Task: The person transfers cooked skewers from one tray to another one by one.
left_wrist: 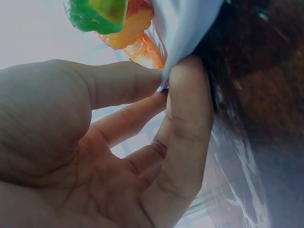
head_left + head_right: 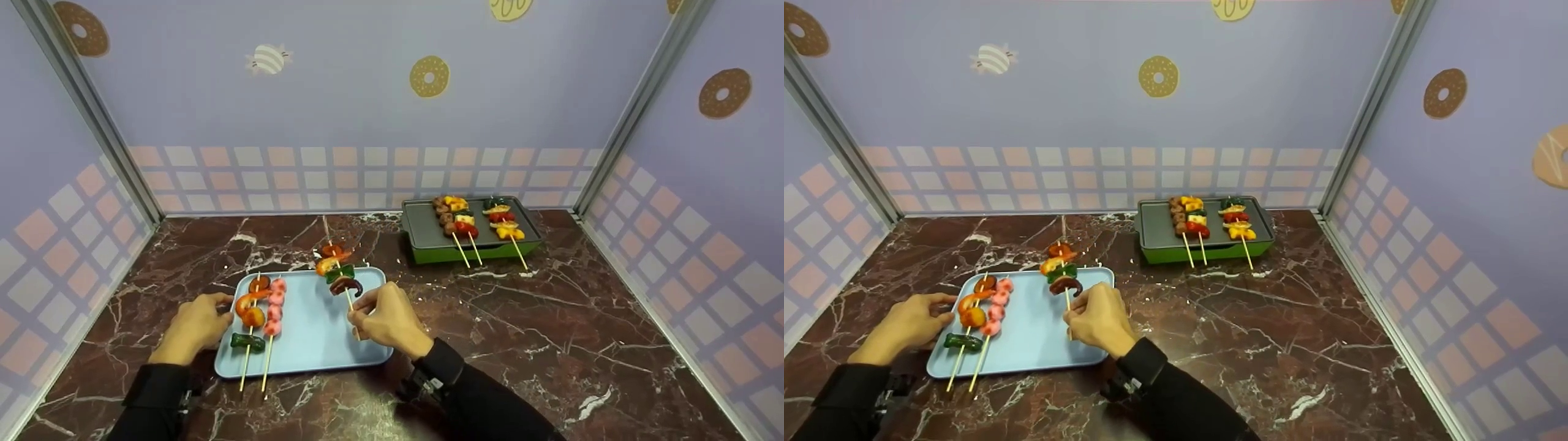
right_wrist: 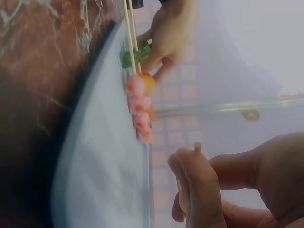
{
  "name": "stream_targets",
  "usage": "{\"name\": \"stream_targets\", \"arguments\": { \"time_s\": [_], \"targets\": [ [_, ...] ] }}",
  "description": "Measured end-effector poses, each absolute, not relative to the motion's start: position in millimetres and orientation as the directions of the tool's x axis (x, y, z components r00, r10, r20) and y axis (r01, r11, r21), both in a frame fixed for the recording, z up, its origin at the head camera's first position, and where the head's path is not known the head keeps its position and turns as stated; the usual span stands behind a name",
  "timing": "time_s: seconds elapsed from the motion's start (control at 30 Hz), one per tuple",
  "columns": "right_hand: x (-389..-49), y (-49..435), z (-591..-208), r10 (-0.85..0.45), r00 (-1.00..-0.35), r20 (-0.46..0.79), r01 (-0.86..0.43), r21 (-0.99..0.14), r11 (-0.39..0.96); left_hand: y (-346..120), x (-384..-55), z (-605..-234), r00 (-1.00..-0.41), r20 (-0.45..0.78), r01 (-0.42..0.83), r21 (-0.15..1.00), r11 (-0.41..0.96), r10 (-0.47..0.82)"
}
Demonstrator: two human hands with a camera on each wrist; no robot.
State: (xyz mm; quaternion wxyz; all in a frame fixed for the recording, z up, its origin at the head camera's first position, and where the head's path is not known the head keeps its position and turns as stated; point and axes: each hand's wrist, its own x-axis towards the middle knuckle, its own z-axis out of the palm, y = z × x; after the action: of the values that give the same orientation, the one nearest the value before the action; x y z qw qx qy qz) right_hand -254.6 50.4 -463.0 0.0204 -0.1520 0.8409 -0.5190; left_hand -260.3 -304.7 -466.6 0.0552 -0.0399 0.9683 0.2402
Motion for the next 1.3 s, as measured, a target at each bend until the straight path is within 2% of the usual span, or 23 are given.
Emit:
{"name": "stream_targets", "arguments": {
  "time_s": [0.53,1.13,1.3],
  "targets": [
    [-238.9,18.8,-476.1,-0.299,-0.95,0.09,-0.233,-0.842,0.486,-304.7,-261.2,-466.6,-0.989,-0.144,-0.105,0.467,0.878,-0.041],
    [-224.9,-13.8,-484.4,-0.288,-0.958,-0.003,-0.111,-0.918,0.381,-306.4,-262.8,-469.4,-0.991,-0.129,-0.09,0.465,0.881,-0.033],
    [-218.9,-20.2,-484.5,-0.306,-0.952,-0.027,-0.074,-0.947,0.312,-306.3,-263.2,-469.4,-0.99,-0.135,-0.094,0.461,0.883,-0.035]
  ]
}}
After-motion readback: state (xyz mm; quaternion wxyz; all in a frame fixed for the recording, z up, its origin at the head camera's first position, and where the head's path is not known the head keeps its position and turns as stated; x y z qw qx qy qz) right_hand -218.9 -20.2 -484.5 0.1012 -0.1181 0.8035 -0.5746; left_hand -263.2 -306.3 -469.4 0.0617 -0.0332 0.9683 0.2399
